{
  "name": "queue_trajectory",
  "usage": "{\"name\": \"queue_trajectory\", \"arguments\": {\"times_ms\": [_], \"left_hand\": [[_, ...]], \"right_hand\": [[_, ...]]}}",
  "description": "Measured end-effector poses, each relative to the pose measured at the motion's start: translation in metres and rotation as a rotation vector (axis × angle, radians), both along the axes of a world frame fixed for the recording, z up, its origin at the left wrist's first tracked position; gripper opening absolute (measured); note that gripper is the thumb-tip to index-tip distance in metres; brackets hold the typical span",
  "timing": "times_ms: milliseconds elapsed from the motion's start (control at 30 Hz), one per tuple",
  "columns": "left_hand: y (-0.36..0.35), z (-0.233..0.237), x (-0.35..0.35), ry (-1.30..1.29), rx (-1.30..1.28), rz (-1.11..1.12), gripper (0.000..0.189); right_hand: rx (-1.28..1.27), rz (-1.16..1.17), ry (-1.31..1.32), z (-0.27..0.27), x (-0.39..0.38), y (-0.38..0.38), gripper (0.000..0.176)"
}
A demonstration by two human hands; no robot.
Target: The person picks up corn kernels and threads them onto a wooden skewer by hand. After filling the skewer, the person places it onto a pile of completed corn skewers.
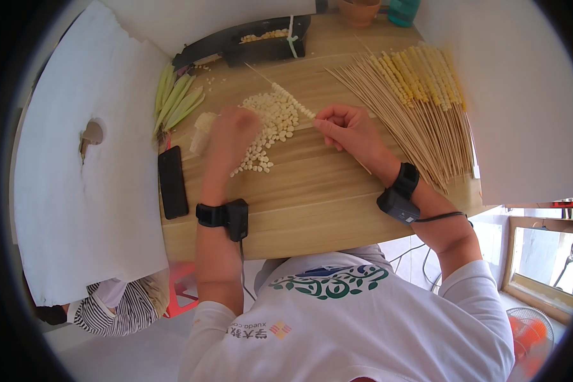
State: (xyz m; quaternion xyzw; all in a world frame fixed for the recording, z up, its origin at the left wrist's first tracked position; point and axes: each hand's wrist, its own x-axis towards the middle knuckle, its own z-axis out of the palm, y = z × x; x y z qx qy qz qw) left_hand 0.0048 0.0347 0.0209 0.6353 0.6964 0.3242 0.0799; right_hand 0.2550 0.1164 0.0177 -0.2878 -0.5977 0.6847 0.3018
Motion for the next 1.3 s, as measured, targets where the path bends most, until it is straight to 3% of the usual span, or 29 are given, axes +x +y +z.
{"name": "queue_trajectory", "arguments": {"times_ms": [33, 100, 133, 200, 233, 300, 533, 1300], "left_hand": [[0.000, 0.002, -0.003, 0.002, 0.003, 0.003, 0.011], [0.001, 0.010, -0.012, -0.493, -0.071, 0.120, 0.009], [0.003, 0.013, -0.016, -0.484, -0.058, 0.123, 0.009], [0.002, 0.011, -0.028, -1.029, 0.162, 0.119, 0.012], [0.002, 0.008, -0.035, -1.016, 0.179, 0.124, 0.012], [0.001, 0.003, -0.045, -1.461, 0.303, 0.122, 0.017], [0.000, 0.005, -0.044, -1.525, 0.389, 0.139, 0.017], [0.003, 0.007, -0.034, -1.659, 0.342, 0.095, 0.017]], "right_hand": [[0.014, 0.024, -0.007, 0.001, 0.000, 0.000, 0.013], [0.032, 0.040, -0.010, 0.003, 0.000, -0.002, 0.013], [0.043, 0.054, -0.018, 0.003, -0.001, -0.004, 0.013], [0.045, 0.068, 0.000, 0.001, -0.002, -0.007, 0.013], [0.037, 0.074, 0.006, 0.001, -0.003, -0.008, 0.013], [0.042, 0.108, 0.019, 0.006, -0.003, -0.013, 0.012], [0.014, 0.192, 0.000, 0.009, -0.003, -0.019, 0.010], [0.053, 0.168, -0.008, 0.006, -0.004, -0.018, 0.010]]}}
